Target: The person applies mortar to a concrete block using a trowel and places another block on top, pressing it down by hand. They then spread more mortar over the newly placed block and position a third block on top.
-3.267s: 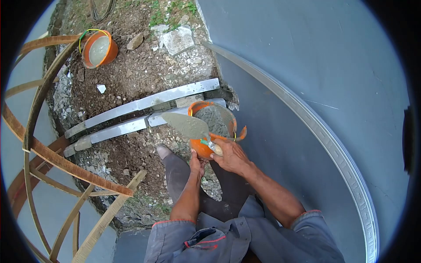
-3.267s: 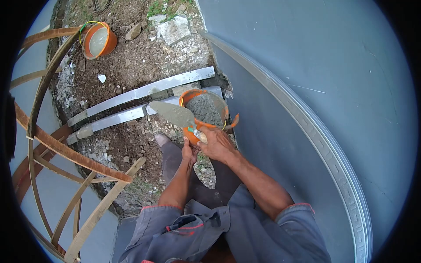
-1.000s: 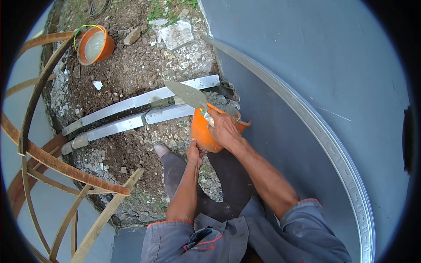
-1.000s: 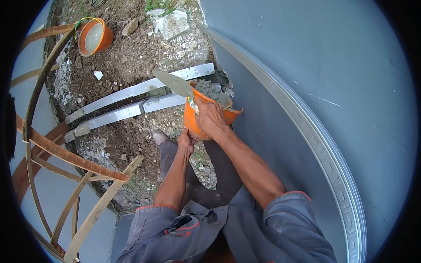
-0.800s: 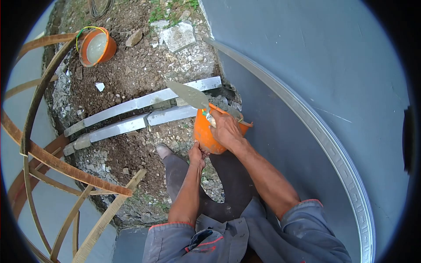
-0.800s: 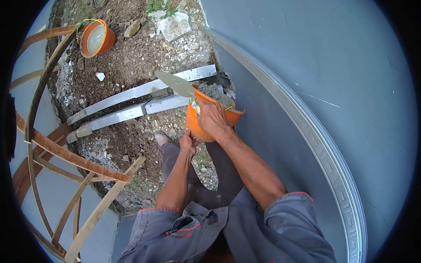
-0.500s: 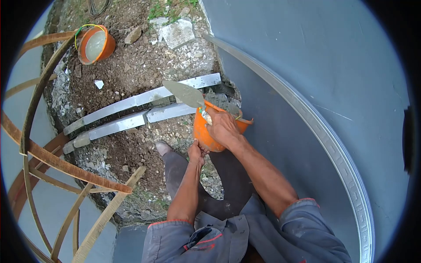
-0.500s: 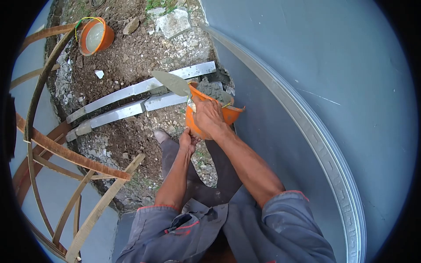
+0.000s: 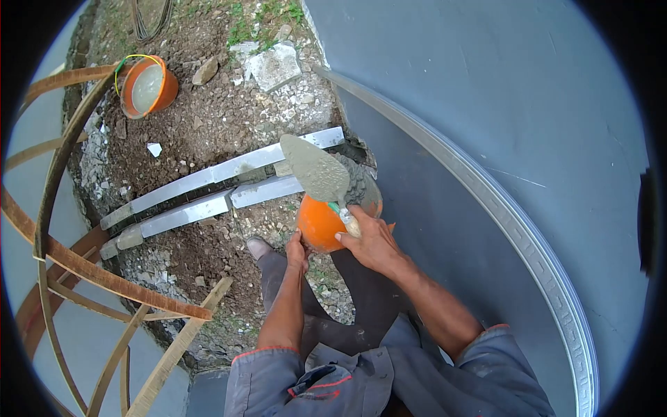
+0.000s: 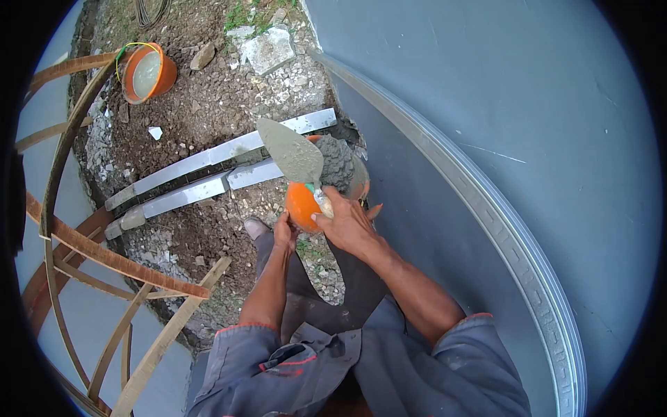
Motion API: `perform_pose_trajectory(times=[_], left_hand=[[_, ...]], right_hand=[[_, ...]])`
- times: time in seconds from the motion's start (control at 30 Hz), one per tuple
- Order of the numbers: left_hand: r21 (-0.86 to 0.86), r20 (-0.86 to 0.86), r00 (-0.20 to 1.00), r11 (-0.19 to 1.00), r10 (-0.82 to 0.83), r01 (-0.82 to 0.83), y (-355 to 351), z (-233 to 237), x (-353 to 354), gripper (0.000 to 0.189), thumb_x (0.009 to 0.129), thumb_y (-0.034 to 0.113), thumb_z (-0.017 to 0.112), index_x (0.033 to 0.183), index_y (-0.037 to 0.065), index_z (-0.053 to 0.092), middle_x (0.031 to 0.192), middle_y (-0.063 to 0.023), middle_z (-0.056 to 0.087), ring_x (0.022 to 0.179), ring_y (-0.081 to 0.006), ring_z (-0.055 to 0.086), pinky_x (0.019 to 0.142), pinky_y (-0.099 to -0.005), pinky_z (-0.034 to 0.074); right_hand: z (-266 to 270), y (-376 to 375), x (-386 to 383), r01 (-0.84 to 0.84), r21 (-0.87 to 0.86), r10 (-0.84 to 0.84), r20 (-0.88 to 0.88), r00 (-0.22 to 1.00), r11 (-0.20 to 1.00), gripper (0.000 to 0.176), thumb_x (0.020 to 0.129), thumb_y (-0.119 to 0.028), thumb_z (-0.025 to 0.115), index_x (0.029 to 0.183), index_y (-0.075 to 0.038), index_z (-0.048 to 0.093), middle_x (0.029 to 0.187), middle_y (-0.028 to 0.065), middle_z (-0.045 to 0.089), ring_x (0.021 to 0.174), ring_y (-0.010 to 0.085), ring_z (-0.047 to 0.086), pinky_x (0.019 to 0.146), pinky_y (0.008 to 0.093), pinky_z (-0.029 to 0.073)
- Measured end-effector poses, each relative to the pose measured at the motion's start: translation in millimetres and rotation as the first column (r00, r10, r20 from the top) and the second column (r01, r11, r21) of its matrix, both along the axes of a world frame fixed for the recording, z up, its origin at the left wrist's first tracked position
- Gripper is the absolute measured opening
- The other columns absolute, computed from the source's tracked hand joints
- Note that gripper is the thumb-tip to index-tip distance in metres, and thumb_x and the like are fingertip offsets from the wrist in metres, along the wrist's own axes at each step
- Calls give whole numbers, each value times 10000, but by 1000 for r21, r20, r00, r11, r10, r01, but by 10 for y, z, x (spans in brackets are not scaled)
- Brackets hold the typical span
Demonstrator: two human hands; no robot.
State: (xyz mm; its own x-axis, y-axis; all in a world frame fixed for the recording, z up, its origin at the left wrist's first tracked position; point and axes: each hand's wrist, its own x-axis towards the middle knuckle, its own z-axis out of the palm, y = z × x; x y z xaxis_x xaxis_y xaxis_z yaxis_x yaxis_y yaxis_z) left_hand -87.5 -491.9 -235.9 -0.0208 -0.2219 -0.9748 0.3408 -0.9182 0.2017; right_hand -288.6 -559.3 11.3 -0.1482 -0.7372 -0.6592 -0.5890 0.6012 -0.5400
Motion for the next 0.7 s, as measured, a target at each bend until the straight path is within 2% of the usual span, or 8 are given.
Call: perform_pose_trajectory(times=[0.17,0.23,0.27,0.37,0.47,0.53,0.6,0.7], left_hand=[[-53,13,985,984,-171,172,-207,-43,344,269,968,363,520,850,128,580,673,11,550,571,-125,530,542,-291,456],[-77,-23,985,983,-168,166,-308,15,481,344,978,364,450,1074,77,614,1005,-78,660,910,-194,628,845,-384,497],[-83,-18,985,982,-174,172,-392,55,529,344,978,364,450,1074,77,614,1005,-78,660,910,-194,628,845,-384,497],[-117,-421,905,985,66,-126,-500,280,837,554,992,509,352,1293,69,502,1202,-159,634,1018,-286,649,895,-428,496],[-96,-347,917,966,194,-241,-714,803,1047,673,989,543,304,1334,-13,460,1315,-260,550,1225,-427,527,1035,-581,399],[-89,-396,884,947,250,-308,-757,993,1239,683,988,547,309,1353,-15,439,1330,-272,534,1241,-428,516,1046,-572,394],[-98,-485,829,924,279,-369,-819,1167,1401,704,984,558,329,1377,-20,407,1365,-301,491,1272,-432,492,1073,-551,382],[-159,-444,857,918,262,-363,-883,1374,1572,713,987,564,327,1387,-22,397,1370,-296,488,1272,-433,491,1073,-543,384]], right_hand=[[532,92,38,212,-64,-194,218,957,975,590,848,-227,714,1329,39,499,1051,181,662,963,222,634,859,348,487],[659,140,120,270,-73,-233,319,918,960,566,860,-218,713,1324,35,509,1054,140,654,959,172,601,861,320,474],[705,163,182,301,-72,-254,377,891,951,535,866,-197,711,1319,19,523,1033,113,649,936,147,584,848,299,466],[869,177,368,348,-100,-267,461,846,932,491,845,-202,711,1277,-21,561,1062,137,647,988,165,588,877,317,463],[960,127,370,436,-88,-355,448,820,895,432,845,-174,709,1231,-25,584,987,83,640,906,124,563,816,293,465],[964,160,396,568,-40,-488,464,740,822,377,846,-143,706,1190,-30,599,877,21,612,799,85,538,723,261,455],[1002,170,482,582,-47,-486,496,719,812,361,847,-130,703,1181,-34,603,836,-1,589,760,68,517,686,248,437],[1111,130,632,620,-41,-501,548,669,783,342,855,-107,694,1179,-41,604,779,-24,563,708,45,498,630,230,410]])
